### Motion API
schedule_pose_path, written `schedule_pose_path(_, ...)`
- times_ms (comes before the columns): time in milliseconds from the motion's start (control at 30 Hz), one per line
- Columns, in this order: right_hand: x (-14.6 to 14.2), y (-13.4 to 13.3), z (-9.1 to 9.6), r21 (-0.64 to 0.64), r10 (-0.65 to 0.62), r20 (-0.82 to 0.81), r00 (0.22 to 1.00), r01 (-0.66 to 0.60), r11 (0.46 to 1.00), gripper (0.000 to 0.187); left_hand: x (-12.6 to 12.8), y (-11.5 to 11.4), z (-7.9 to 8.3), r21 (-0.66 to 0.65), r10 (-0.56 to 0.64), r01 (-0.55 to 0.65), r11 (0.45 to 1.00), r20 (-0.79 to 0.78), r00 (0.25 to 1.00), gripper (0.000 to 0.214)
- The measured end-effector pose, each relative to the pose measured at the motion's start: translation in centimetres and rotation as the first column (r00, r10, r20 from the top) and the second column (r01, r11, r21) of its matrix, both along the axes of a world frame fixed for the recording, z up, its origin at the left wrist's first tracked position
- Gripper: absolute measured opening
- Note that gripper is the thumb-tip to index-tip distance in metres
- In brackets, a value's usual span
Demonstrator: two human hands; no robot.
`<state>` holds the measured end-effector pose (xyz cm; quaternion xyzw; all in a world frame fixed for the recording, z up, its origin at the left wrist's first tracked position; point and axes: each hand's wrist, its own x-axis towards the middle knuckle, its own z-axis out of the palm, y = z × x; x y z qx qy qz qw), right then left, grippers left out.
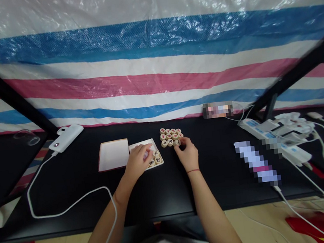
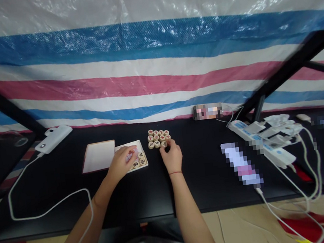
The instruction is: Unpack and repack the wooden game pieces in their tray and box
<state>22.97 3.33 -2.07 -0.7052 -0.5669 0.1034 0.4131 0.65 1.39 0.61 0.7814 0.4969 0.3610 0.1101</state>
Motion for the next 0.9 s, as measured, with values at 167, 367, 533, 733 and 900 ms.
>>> schedule_pose_path(167,0.2,0.2,-0.6,-0.061,-0.006,0.13,0.992,0.014,0.998,0.019,0.0,0.0,0.1,-0.012,0.001,0.0,1.0,0.022,1.0,0.021)
schedule_pose_path(367,0.0,0.2,-0.3,-0.114,-0.002,0.166,0.986,0.021,0.993,0.021,0.0,0.0,-0.2,-0.021,-0.008,0.008,1.0,0.01,1.0,0.02)
schedule_pose_path(533,-0.2,0.3,-0.5,-0.11,-0.027,0.146,0.989,0.043,0.993,0.021,0.0,0.0,-0.3,-0.009,-0.013,0.013,1.0,0.006,1.0,0.021)
schedule_pose_path(733,0.0,0.4,-0.7,-0.068,-0.02,0.145,0.989,0.03,0.997,0.022,-0.2,0.1,-0.3,-0.013,-0.016,0.017,1.0,0.022,1.0,0.023)
schedule_pose_path(900,-1.0,-0.3,0.5,0.15,0.002,0.115,0.993,-0.02,0.988,0.021,-0.2,0.3,-0.6,-0.041,-0.02,0.019,0.999,-0.007,1.0,0.023)
